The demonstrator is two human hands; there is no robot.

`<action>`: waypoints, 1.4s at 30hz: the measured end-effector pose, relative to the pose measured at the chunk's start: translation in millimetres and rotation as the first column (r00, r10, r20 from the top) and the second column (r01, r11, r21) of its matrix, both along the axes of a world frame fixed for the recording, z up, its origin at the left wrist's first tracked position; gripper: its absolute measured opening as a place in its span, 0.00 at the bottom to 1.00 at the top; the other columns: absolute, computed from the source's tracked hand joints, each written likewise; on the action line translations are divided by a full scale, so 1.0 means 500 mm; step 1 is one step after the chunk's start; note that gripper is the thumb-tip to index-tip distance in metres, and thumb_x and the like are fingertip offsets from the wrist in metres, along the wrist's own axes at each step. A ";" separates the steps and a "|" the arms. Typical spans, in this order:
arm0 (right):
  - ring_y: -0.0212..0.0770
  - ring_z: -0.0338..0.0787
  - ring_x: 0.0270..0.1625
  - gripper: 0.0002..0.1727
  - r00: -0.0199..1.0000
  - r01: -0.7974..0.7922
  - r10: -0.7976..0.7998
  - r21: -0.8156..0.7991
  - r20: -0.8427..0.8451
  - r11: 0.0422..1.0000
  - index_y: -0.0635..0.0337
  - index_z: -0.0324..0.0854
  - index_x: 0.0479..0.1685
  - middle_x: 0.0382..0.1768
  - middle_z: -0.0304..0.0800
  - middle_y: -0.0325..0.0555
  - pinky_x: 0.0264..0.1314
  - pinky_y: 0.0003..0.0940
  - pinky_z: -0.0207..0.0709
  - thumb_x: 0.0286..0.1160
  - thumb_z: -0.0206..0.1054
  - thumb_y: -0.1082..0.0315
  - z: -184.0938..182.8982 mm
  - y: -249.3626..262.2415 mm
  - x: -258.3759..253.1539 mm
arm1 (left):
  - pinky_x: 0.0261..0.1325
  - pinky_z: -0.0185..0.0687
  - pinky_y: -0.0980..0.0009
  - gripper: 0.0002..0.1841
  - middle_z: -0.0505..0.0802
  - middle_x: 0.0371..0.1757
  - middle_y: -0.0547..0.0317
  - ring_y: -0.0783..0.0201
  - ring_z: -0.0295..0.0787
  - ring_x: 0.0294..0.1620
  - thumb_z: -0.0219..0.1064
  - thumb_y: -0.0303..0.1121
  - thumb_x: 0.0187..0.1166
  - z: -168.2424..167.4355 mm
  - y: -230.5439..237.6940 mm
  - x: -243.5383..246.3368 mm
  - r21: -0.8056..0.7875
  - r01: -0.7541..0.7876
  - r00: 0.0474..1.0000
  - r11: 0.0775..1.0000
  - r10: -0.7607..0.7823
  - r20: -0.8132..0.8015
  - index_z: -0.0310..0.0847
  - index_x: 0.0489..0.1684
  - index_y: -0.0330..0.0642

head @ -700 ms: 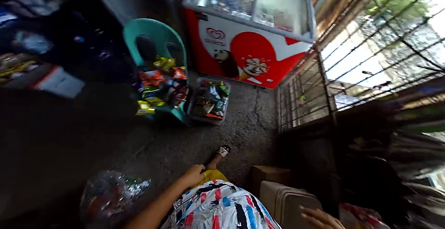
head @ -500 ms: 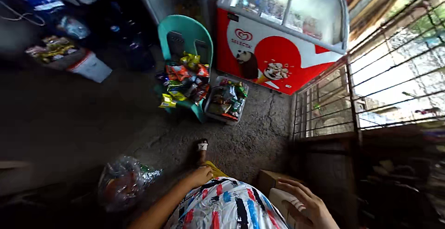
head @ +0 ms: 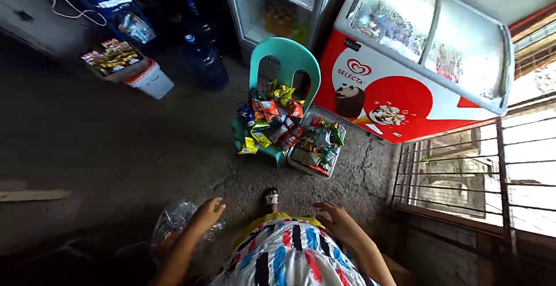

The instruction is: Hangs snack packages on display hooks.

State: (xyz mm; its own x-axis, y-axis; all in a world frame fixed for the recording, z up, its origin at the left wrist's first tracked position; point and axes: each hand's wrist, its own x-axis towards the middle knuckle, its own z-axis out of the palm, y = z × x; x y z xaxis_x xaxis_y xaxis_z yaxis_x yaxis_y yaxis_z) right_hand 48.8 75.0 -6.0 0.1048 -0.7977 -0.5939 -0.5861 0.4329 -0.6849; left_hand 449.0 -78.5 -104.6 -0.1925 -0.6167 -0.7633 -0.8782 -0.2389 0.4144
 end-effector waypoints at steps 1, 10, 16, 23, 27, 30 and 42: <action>0.54 0.86 0.72 0.24 1.000 -0.001 0.001 -0.010 0.001 1.000 0.61 0.78 0.77 0.71 0.85 0.60 0.79 0.51 0.75 0.87 0.61 0.60 -0.006 -0.030 -0.001 | 0.83 0.65 0.43 0.26 0.80 0.76 0.29 0.36 0.76 0.79 0.59 0.37 0.91 -0.001 -0.011 0.010 0.012 -0.030 1.000 0.999 0.030 0.005 0.68 0.80 0.27; 0.56 0.86 0.72 0.25 0.992 -0.084 0.063 0.198 0.110 0.977 0.62 0.75 0.79 0.78 0.79 0.61 0.78 0.52 0.77 0.87 0.63 0.61 -0.127 -0.233 -0.066 | 0.80 0.69 0.45 0.23 0.82 0.73 0.28 0.37 0.79 0.75 0.58 0.33 0.91 -0.027 0.011 -0.085 0.269 -0.086 0.984 0.959 0.124 -0.127 0.69 0.79 0.27; 0.62 0.79 0.78 0.27 0.983 -0.159 0.174 0.209 -0.055 0.965 0.65 0.75 0.78 0.78 0.75 0.68 0.81 0.57 0.71 0.84 0.65 0.60 -0.274 -0.390 -0.094 | 0.81 0.68 0.47 0.22 0.82 0.74 0.31 0.39 0.79 0.76 0.56 0.34 0.92 -0.052 0.026 -0.067 0.313 -0.154 0.977 0.937 0.191 -0.091 0.72 0.79 0.29; 0.61 0.81 0.77 0.25 0.997 -0.044 0.068 0.382 -0.048 0.923 0.66 0.76 0.78 0.73 0.82 0.65 0.83 0.59 0.68 0.89 0.58 0.60 -0.409 -0.552 -0.063 | 0.80 0.70 0.43 0.24 0.84 0.71 0.28 0.35 0.81 0.74 0.58 0.35 0.90 -0.106 0.039 0.108 0.340 -0.211 0.977 0.917 0.191 0.092 0.71 0.79 0.27; 0.58 0.87 0.68 0.24 0.905 0.388 -0.424 0.494 -0.043 0.778 0.68 0.70 0.81 0.70 0.83 0.66 0.73 0.54 0.78 0.93 0.52 0.63 -0.455 -0.595 -0.012 | 0.81 0.68 0.43 0.24 0.84 0.71 0.28 0.36 0.80 0.75 0.59 0.35 0.90 -0.100 -0.027 0.167 0.386 -0.206 0.978 0.899 0.179 0.107 0.72 0.78 0.27; 0.53 0.90 0.56 0.26 0.648 0.660 -0.760 0.539 -0.054 0.524 0.67 0.62 0.84 0.67 0.82 0.67 0.58 0.46 0.83 0.92 0.54 0.66 -0.485 -0.619 0.037 | 0.78 0.71 0.45 0.22 0.83 0.72 0.28 0.37 0.81 0.74 0.58 0.32 0.90 -0.078 -0.112 0.201 0.351 -0.247 0.968 0.903 0.219 0.118 0.71 0.78 0.27; 0.54 0.88 0.61 0.23 0.560 0.805 -0.795 0.379 -0.233 0.456 0.68 0.81 0.68 0.62 0.87 0.63 0.68 0.51 0.76 0.92 0.56 0.58 -0.484 -0.698 0.076 | 0.75 0.73 0.44 0.21 0.85 0.67 0.26 0.37 0.83 0.69 0.57 0.29 0.89 -0.066 -0.298 0.290 0.219 -0.199 0.979 0.955 0.204 0.002 0.73 0.74 0.24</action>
State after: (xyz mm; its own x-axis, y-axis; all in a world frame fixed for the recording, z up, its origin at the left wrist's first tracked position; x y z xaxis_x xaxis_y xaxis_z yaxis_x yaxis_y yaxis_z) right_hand 86.7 -273.9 -247.9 -0.4675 -0.2096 -0.8588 0.1540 0.9373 -0.3126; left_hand 593.9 -227.6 -137.6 -0.0980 -0.4638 -0.8805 -0.7946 -0.4962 0.3498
